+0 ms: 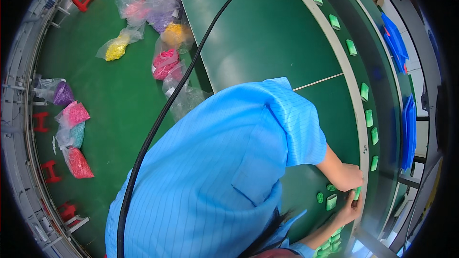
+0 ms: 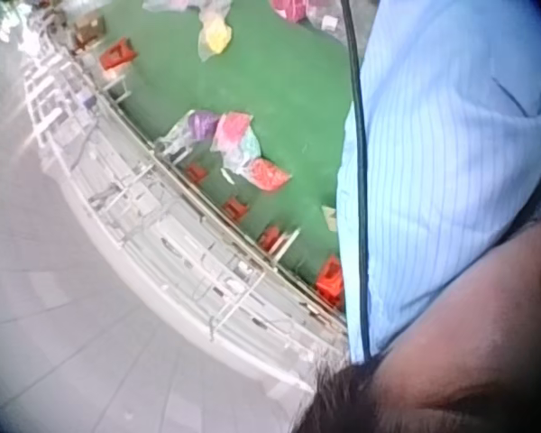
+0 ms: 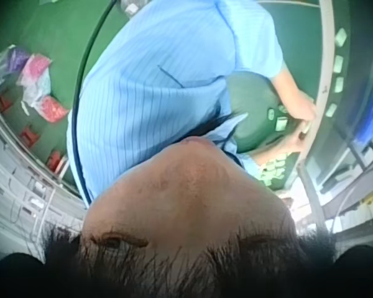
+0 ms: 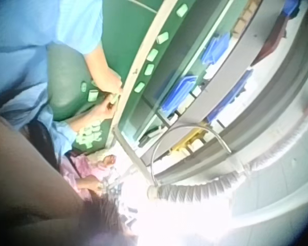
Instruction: The person assembles green plastic capsule halves by hand on a green factory table. They pick up two halves, press them together to form a complete capsule, and place the finished unit onto a conveyor belt. The process is repeated continuously with a pile of loose halves nearby.
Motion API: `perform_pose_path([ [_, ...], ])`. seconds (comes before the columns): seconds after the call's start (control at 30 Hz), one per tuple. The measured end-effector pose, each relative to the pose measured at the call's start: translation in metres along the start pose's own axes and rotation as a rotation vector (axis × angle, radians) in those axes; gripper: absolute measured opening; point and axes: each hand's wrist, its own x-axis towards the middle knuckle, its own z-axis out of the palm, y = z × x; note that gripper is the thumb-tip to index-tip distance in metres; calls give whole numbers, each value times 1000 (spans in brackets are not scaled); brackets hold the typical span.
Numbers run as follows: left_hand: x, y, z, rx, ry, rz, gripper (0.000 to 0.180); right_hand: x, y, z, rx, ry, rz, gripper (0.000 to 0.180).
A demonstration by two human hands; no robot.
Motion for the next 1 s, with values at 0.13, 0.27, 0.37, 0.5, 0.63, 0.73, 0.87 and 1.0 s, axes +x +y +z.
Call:
perform_pose_path([
  [0.13,-5,7,-5,-133,16,-55,23,7,3,-10,99,-87,90,28],
  [0.27,-4,9,3,-180,50,-148,23,6,13,-7,117,-94,117,27],
  [0.37,2,3,16,-335,80,-178,24,-2,12,-3,167,-35,109,26],
  [0.5,-5,5,5,-193,45,-65,25,-1,25,1,168,-21,73,26],
  [0.63,-5,3,17,-48,44,-2,31,-6,9,9,86,69,67,28],
  [0.73,-4,3,16,16,-1,38,33,-8,18,0,124,-28,142,28],
  [0.87,-6,1,20,57,-43,53,34,-12,23,-2,92,-41,164,26],
  [1.0,5,-4,28,85,-76,75,36,-9,28,-1,97,27,102,23],
])
